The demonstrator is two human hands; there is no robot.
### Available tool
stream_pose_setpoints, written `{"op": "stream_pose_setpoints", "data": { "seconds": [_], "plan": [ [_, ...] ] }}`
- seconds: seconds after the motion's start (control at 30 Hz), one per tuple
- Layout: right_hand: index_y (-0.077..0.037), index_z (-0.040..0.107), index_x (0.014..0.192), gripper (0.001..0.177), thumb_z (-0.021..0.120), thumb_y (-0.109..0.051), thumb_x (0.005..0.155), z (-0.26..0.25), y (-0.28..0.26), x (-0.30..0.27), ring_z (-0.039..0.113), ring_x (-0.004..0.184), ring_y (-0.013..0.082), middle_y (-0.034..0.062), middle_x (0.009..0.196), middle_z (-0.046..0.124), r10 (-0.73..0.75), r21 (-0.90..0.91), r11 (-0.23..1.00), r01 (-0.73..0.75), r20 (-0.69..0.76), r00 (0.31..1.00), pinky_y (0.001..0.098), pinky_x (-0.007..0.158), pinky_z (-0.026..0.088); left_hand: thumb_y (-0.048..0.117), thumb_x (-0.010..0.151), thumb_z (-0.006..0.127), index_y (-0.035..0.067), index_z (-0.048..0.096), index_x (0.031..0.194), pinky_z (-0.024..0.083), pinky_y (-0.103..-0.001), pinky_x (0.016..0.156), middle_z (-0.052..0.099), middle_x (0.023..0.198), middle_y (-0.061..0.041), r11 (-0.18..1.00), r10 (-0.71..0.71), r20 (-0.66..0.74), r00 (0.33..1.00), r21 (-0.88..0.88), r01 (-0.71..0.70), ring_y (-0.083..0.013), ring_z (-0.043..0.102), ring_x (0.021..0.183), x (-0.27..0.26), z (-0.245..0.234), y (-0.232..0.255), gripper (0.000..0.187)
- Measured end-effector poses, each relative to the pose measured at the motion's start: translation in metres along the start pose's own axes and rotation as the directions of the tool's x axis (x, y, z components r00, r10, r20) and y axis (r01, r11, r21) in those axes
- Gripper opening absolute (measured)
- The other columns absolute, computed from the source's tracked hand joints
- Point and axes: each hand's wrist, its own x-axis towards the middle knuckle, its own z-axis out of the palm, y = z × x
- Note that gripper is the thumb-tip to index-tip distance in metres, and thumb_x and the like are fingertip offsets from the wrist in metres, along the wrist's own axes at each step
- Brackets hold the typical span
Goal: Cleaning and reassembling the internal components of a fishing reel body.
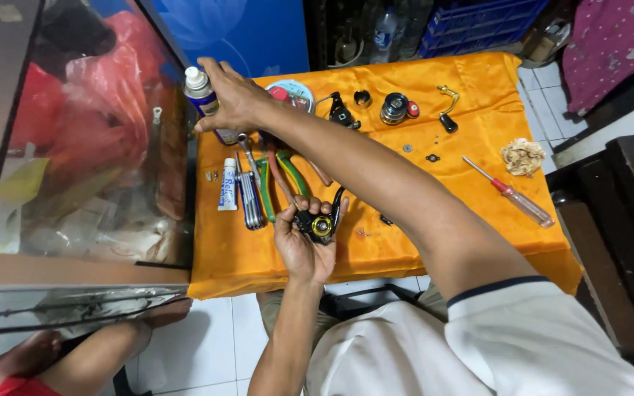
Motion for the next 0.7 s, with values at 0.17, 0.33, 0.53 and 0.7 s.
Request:
{"op": "stream_pose_setpoints", "data": {
  "seconds": [0.17, 0.33, 0.53, 0.7],
  "plan": [
    [-0.009, 0.021, 0.155, 0.115, 0.092, -0.062, 0.083, -0.059, -0.004, -0.044, 0.035, 0.148, 0.037, 0.0212, 0.158, 0.035, -0.089, 0.002, 0.996, 0.089, -0.05, 0.995, 0.0499, 0.116, 0.034, 0.026, 0.092, 0.055, 0.01, 0.056, 0.086, 0.044, -0.06, 0.107, 0.055, 0.078, -0.006, 1.0, 0.01, -0.015, 1.0, 0.027, -0.01, -0.022, 0.059, 0.078, 0.003, 0.002, -0.003, 0.017],
    [-0.005, 0.05, 0.143, 0.066, 0.086, -0.036, 0.096, -0.17, 0.023, -0.158, 0.065, 0.122, 0.0295, 0.0188, 0.135, 0.062, -0.35, -0.174, 0.932, 0.318, -0.201, 0.915, 0.0402, 0.102, 0.049, 0.026, 0.094, 0.053, 0.01, 0.054, 0.087, 0.045, -0.061, 0.107, 0.054, 0.08, -0.006, 0.998, -0.031, 0.018, 0.999, 0.053, 0.03, -0.0232, 0.058, 0.08, 0.006, 0.016, -0.022, 0.018],
    [-0.006, 0.064, 0.134, 0.041, 0.066, -0.037, 0.108, -0.265, 0.108, -0.313, 0.061, 0.105, 0.0349, 0.0146, 0.117, 0.067, -0.138, -0.479, 0.877, -0.031, -0.314, 0.939, 0.0451, 0.09, 0.041, 0.026, 0.094, 0.053, 0.011, 0.054, 0.085, 0.042, -0.064, 0.109, 0.055, 0.078, -0.004, 0.99, -0.115, 0.041, 0.993, 0.091, 0.111, -0.0209, 0.059, 0.077, 0.014, 0.025, -0.049, 0.017],
    [-0.01, 0.07, 0.123, 0.029, 0.065, -0.03, 0.102, -0.248, 0.107, -0.379, 0.055, 0.123, 0.0312, 0.0115, 0.121, 0.07, 0.495, -0.315, 0.761, -0.567, -0.281, 0.822, 0.0529, 0.108, 0.043, 0.026, 0.095, 0.053, 0.01, 0.056, 0.082, 0.046, -0.062, 0.107, 0.053, 0.078, -0.003, 0.984, -0.126, 0.025, 0.992, 0.128, 0.121, -0.0209, 0.057, 0.076, 0.018, 0.025, -0.07, 0.02]
  ]
}}
